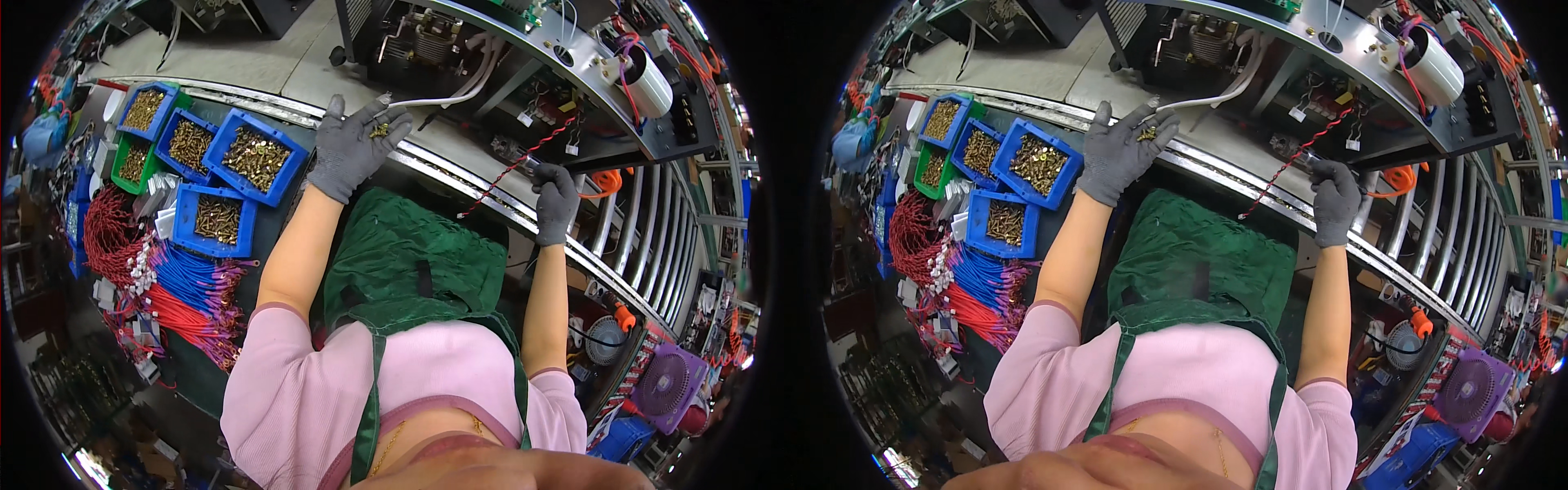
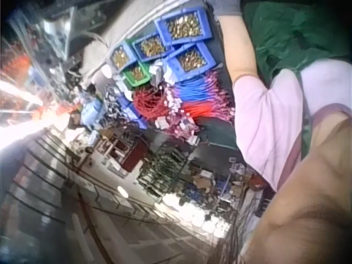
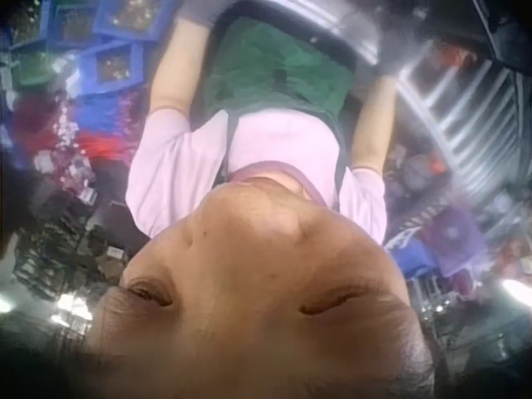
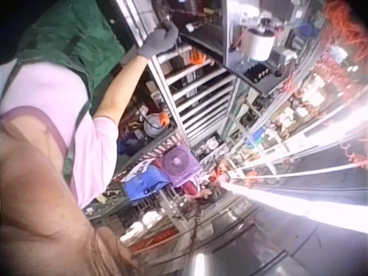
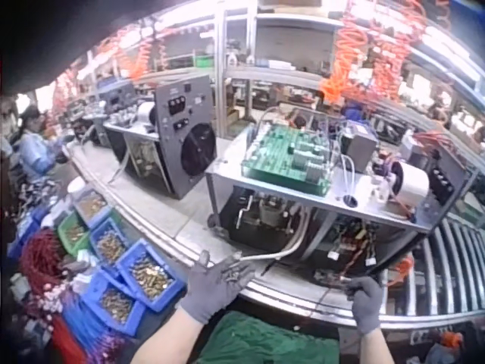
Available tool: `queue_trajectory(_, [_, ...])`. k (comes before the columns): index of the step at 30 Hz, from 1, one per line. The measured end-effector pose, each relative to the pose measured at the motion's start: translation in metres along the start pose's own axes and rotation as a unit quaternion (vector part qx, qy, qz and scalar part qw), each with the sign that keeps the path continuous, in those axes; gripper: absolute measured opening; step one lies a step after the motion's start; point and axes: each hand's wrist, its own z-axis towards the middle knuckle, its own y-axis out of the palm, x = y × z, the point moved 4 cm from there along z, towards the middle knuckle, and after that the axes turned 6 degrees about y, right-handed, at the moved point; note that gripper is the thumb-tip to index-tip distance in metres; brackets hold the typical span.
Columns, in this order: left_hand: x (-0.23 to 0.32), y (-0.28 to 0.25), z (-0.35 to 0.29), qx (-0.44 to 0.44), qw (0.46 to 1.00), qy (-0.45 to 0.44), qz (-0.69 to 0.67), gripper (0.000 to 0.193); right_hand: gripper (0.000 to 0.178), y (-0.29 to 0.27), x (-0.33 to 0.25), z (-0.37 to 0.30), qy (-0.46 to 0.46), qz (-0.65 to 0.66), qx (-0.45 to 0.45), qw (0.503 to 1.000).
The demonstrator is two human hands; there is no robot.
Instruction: Assembling components within an electronic chassis using a pneumatic screwdriver and connecting wires.
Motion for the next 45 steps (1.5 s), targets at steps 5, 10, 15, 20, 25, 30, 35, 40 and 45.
queue_trajectory(5, [0.042, -0.03, -0.018, 0.048, 0.991, 0.082, 0.09, 0.05, 0.01, 0.028, 0.016, 0.002, -0.014, -0.102, -0.006, 0.995])
queue_trajectory(10, [0.14, -0.014, -0.089, 0.05, 0.944, 0.178, 0.272, 0.027, 0.017, 0.02, 0.025, -0.013, 0.006, -0.146, -0.03, 0.989])
queue_trajectory(15, [0.174, -0.023, -0.109, 0.023, 0.961, 0.177, 0.214, 0.028, 0.01, 0.021, 0.042, -0.009, -0.012, -0.171, -0.031, 0.985])
queue_trajectory(20, [0.099, -0.004, -0.066, -0.05, 0.991, 0.095, 0.085, 0.032, 0.012, 0.032, 0.057, -0.008, 0.095, -0.145, -0.093, 0.981])
queue_trajectory(25, [0.039, -0.02, -0.017, -0.082, 0.98, 0.078, 0.166, 0.03, 0.012, 0.029, 0.077, -0.013, 0.055, -0.246, -0.094, 0.963])
queue_trajectory(30, [-0.036, -0.015, 0.017, -0.163, 0.625, 0.216, 0.732, 0.038, 0.01, 0.032, 0.067, -0.019, 0.056, -0.299, -0.074, 0.95])
queue_trajectory(35, [-0.078, -0.022, 0.053, -0.275, 0.396, 0.363, 0.797, 0.055, 0.012, 0.031, 0.07, -0.022, 0.041, -0.28, -0.071, 0.957])
queue_trajectory(40, [-0.086, -0.025, 0.05, -0.272, 0.354, 0.252, 0.858, 0.068, 0.013, 0.034, 0.064, -0.023, 0.025, -0.305, -0.066, 0.95])
queue_trajectory(45, [-0.067, -0.023, 0.045, -0.257, 0.441, 0.367, 0.777, 0.071, 0.01, 0.031, 0.059, -0.025, 0.029, -0.284, -0.072, 0.956])
